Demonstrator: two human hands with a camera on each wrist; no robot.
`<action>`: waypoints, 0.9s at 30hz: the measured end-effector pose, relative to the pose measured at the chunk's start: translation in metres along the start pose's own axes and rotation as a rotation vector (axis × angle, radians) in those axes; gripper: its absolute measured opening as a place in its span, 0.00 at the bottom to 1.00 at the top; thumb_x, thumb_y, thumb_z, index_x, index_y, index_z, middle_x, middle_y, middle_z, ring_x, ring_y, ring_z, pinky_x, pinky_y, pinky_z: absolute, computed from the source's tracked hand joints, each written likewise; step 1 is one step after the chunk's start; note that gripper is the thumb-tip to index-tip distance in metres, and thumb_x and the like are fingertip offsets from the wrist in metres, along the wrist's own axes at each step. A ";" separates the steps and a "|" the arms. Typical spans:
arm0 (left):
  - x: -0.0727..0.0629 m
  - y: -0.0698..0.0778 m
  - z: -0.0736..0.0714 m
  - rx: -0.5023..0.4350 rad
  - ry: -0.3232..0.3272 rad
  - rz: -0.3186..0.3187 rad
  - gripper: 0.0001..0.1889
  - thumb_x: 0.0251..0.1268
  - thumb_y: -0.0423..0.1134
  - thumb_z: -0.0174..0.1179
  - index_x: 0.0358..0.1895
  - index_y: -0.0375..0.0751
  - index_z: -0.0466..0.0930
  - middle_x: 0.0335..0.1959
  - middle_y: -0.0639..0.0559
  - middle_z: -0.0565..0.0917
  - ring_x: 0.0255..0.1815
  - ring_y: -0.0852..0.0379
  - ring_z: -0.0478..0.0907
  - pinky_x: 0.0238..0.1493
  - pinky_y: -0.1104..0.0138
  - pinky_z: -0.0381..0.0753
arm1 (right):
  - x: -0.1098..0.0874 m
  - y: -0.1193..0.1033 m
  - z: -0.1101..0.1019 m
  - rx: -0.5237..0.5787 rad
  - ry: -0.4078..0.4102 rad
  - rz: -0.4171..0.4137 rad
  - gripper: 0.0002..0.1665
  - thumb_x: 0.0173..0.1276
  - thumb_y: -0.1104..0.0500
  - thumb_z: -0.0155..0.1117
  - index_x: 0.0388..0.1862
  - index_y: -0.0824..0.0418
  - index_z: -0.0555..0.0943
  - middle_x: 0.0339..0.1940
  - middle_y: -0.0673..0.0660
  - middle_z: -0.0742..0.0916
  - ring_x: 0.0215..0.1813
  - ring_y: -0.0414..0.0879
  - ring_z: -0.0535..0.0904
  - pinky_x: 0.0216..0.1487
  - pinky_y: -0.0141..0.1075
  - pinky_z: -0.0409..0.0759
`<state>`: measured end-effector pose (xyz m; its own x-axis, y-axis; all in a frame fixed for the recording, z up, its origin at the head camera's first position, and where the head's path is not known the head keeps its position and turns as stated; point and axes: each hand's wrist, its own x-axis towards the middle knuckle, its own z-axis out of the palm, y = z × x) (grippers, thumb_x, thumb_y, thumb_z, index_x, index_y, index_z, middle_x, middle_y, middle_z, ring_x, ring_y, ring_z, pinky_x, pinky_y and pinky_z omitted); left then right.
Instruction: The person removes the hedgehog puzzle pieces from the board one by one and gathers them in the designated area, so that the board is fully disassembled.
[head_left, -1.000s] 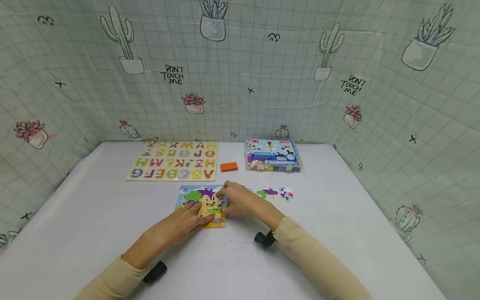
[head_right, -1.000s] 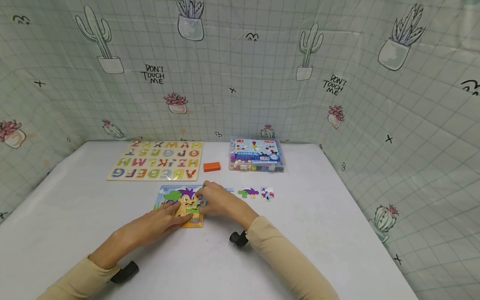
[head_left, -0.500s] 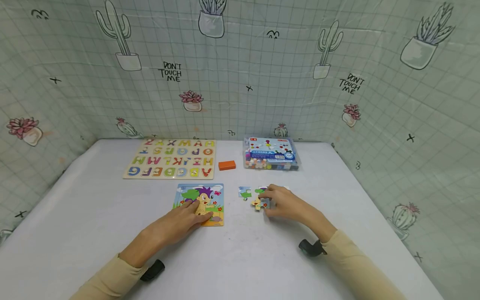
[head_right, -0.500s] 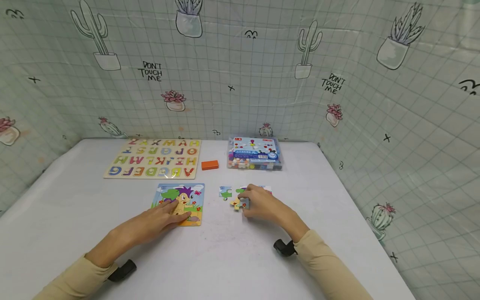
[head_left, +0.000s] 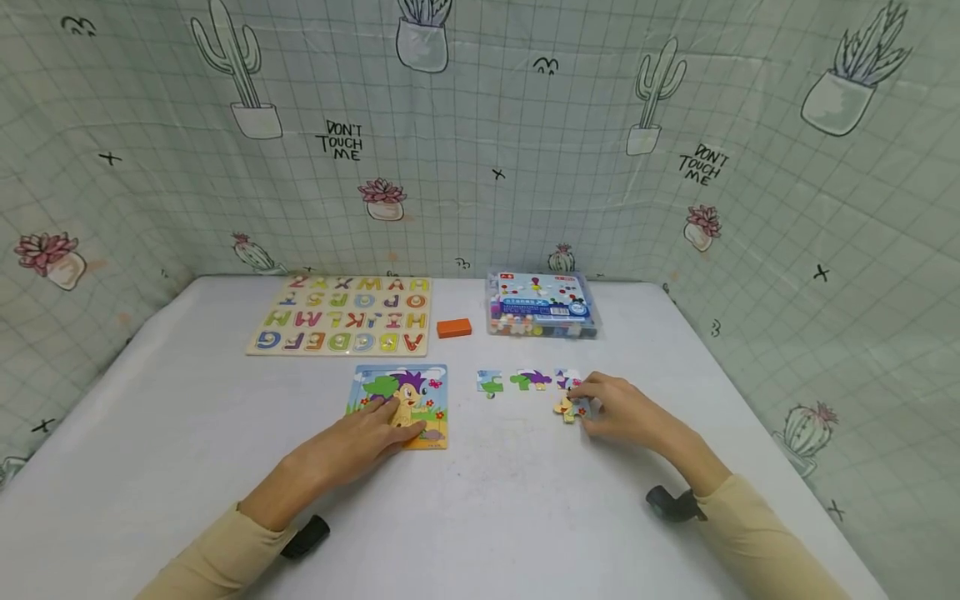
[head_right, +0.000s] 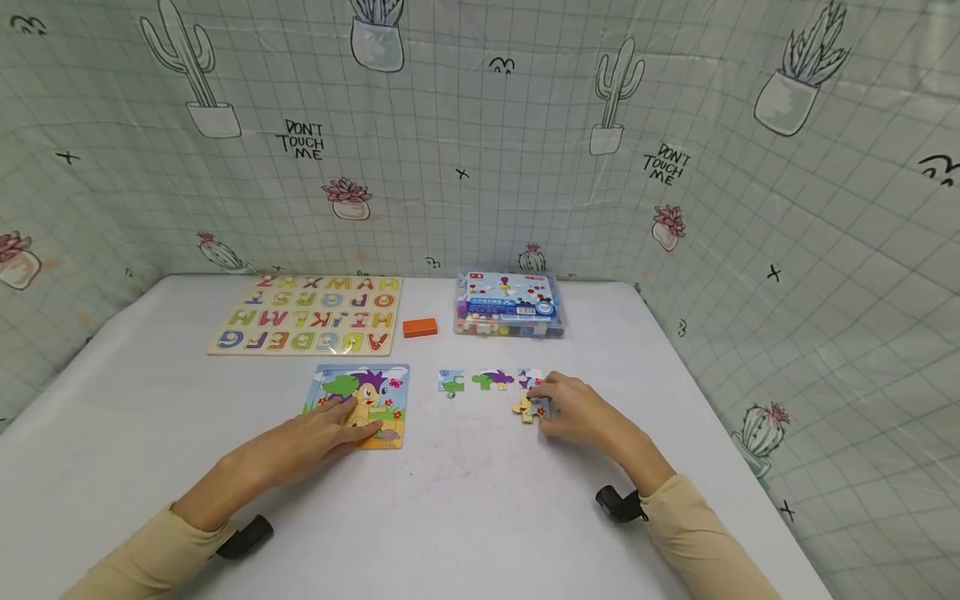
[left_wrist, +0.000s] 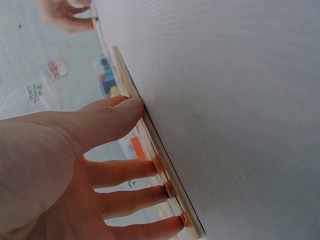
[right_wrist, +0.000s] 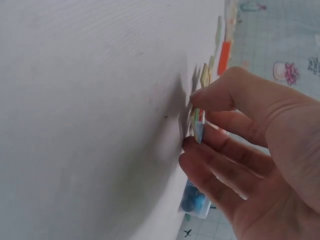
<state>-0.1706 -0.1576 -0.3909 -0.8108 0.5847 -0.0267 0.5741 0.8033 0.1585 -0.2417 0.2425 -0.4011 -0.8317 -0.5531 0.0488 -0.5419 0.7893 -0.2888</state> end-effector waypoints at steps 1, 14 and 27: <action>0.000 0.000 0.000 -0.004 -0.001 -0.004 0.20 0.74 0.36 0.53 0.66 0.51 0.75 0.68 0.26 0.69 0.67 0.27 0.68 0.62 0.41 0.73 | -0.001 0.001 0.000 -0.002 0.006 -0.004 0.23 0.55 0.64 0.68 0.52 0.60 0.84 0.46 0.54 0.84 0.37 0.42 0.74 0.39 0.34 0.75; 0.004 -0.001 0.000 -0.070 -0.024 -0.034 0.19 0.77 0.39 0.49 0.66 0.52 0.76 0.68 0.27 0.68 0.68 0.27 0.68 0.63 0.40 0.72 | -0.002 0.009 0.000 -0.012 -0.008 -0.035 0.20 0.55 0.65 0.67 0.49 0.58 0.85 0.46 0.54 0.85 0.41 0.43 0.76 0.43 0.38 0.75; -0.005 -0.013 0.000 -0.085 -0.009 -0.047 0.20 0.72 0.42 0.57 0.66 0.52 0.75 0.71 0.31 0.68 0.71 0.34 0.66 0.65 0.43 0.72 | -0.002 0.004 -0.001 -0.005 -0.019 -0.023 0.19 0.58 0.64 0.68 0.51 0.59 0.85 0.46 0.56 0.84 0.43 0.46 0.78 0.45 0.41 0.79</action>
<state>-0.1742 -0.1706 -0.3933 -0.8354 0.5479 -0.0450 0.5233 0.8176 0.2403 -0.2425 0.2472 -0.4010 -0.8167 -0.5758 0.0367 -0.5611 0.7777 -0.2834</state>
